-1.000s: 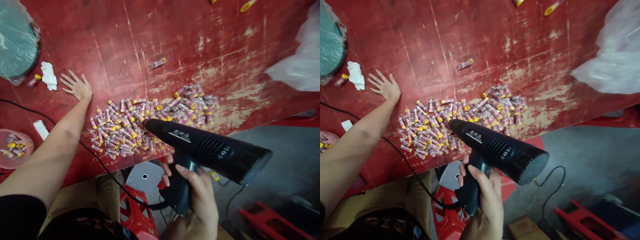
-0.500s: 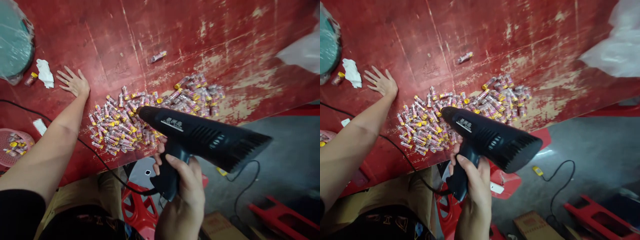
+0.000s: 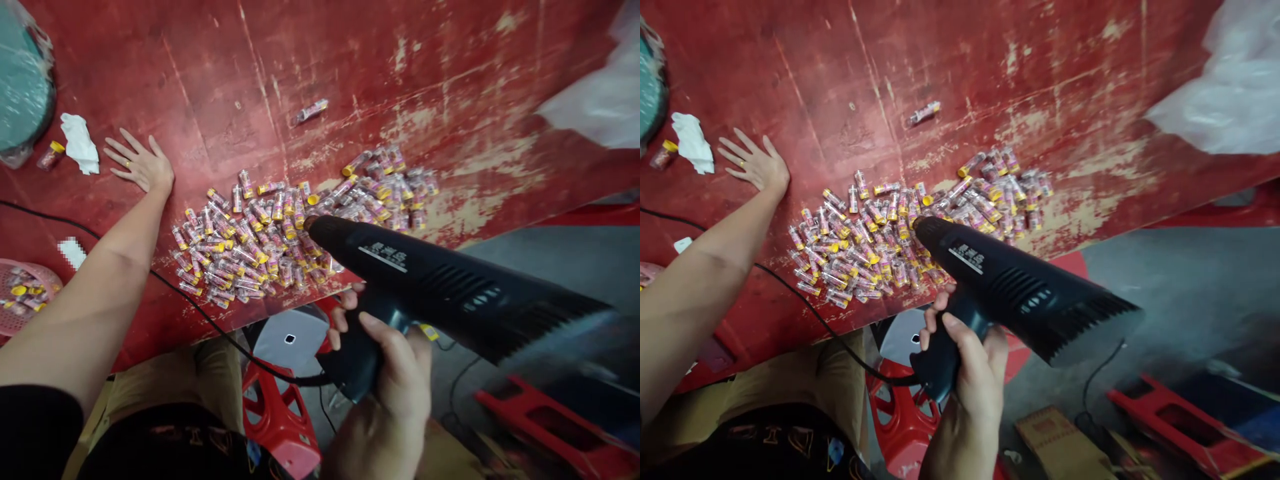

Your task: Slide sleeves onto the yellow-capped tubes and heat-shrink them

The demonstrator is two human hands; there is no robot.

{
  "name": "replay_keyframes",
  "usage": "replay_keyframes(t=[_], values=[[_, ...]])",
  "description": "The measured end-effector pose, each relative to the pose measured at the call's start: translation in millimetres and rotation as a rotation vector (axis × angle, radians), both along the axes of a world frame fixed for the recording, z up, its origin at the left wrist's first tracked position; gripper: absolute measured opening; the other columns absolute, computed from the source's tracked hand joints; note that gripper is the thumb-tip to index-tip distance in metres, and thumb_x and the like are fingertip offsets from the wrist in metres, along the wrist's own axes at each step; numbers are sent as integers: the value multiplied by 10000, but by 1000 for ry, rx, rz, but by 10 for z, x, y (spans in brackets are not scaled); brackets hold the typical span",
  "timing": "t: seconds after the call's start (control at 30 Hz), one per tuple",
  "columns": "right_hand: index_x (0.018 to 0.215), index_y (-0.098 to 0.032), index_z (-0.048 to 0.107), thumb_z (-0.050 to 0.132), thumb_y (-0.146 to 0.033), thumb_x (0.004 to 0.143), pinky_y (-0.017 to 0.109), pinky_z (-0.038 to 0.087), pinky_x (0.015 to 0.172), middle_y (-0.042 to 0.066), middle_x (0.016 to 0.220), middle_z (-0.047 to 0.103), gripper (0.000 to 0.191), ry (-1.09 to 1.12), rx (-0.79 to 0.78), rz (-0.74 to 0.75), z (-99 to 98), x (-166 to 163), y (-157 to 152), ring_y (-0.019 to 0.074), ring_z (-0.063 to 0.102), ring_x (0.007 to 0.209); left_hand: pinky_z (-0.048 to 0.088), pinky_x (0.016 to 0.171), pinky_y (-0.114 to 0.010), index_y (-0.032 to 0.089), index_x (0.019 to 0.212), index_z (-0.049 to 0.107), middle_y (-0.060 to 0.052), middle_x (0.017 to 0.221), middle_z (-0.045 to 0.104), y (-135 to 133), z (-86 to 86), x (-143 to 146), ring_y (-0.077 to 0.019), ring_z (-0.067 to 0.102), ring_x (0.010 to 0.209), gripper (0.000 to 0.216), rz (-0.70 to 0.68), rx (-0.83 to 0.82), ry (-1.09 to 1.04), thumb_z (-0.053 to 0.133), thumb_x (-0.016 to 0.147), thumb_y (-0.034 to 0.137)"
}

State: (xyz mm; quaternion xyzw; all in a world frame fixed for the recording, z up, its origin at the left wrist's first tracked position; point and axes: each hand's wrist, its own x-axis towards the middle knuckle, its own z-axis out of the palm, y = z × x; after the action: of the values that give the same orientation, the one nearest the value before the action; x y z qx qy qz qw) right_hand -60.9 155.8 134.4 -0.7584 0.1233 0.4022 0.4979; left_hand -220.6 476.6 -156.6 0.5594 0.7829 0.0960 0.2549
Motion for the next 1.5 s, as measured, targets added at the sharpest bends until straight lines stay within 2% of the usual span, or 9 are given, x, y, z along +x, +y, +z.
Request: replay_keyframes(t=[0.13,0.27,0.53,0.8,1.0,1.13,1.23,1.37,1.5], values=[[1146,-202,627,753,-281,764,231,461,469,47,921,581,409,28,-7,7,38,-22,-142,127,533,664,-167,1147,-741,51,1618,19,-175,1702,-172,-28,129,36,-295,-267,1545,725,-22,-51,91,336,1087,430],[1120,-191,617,741,-301,769,221,455,451,47,905,553,388,68,7,-37,143,-135,-440,121,522,655,-184,1162,-705,52,1617,83,-188,1718,-54,-9,77,44,-312,-146,1574,732,-20,-23,203,357,1076,461],[1140,-230,618,726,-260,773,226,480,487,42,943,520,384,76,-2,-205,180,-475,-869,128,512,705,-359,1092,-613,88,1613,-72,-65,1632,-386,91,-136,45,-212,-477,1423,724,25,5,-87,335,1091,382],[1102,-240,619,714,-325,755,207,431,431,21,871,440,369,212,132,-273,84,-881,-1390,118,437,653,-423,1076,-545,89,1605,-72,19,1692,-258,105,-206,142,-148,-622,1253,675,40,34,114,304,1101,336],[1141,-269,606,707,-373,757,208,373,383,21,867,436,410,277,309,-284,-79,-1145,-1435,122,425,617,-393,1094,-579,108,1584,-184,-47,1662,-339,164,-163,142,-243,-457,1435,698,17,-75,192,255,1120,389],[1134,-254,584,716,-320,746,216,421,437,17,898,435,415,221,297,-356,-149,-1281,-1603,122,446,660,-245,1185,-641,91,1589,-95,-72,1709,-213,204,79,1,-246,-234,1547,694,-60,-205,161,287,1113,419],[1108,-249,578,725,-289,728,210,438,448,3,890,422,409,218,318,-400,-201,-1358,-1758,113,455,662,-155,1241,-588,95,1601,-7,-44,1738,-42,8,350,-235,-190,-88,1575,598,-200,-219,87,228,1122,366],[1119,-271,565,720,-330,728,202,398,429,-2,874,453,425,278,432,-315,-284,-1398,-1684,114,462,641,-67,1298,-412,188,1624,175,40,1730,128,-656,684,-703,-119,4,1587,589,-468,-153,-7,310,1096,412],[1116,-281,556,723,-300,721,213,421,454,-10,884,494,430,265,525,-266,-343,-1350,-1411,106,479,637,60,1297,-467,281,1616,305,-20,1712,214,-1437,945,-1133,-227,70,1603,748,-733,-30,-143,286,997,700]])
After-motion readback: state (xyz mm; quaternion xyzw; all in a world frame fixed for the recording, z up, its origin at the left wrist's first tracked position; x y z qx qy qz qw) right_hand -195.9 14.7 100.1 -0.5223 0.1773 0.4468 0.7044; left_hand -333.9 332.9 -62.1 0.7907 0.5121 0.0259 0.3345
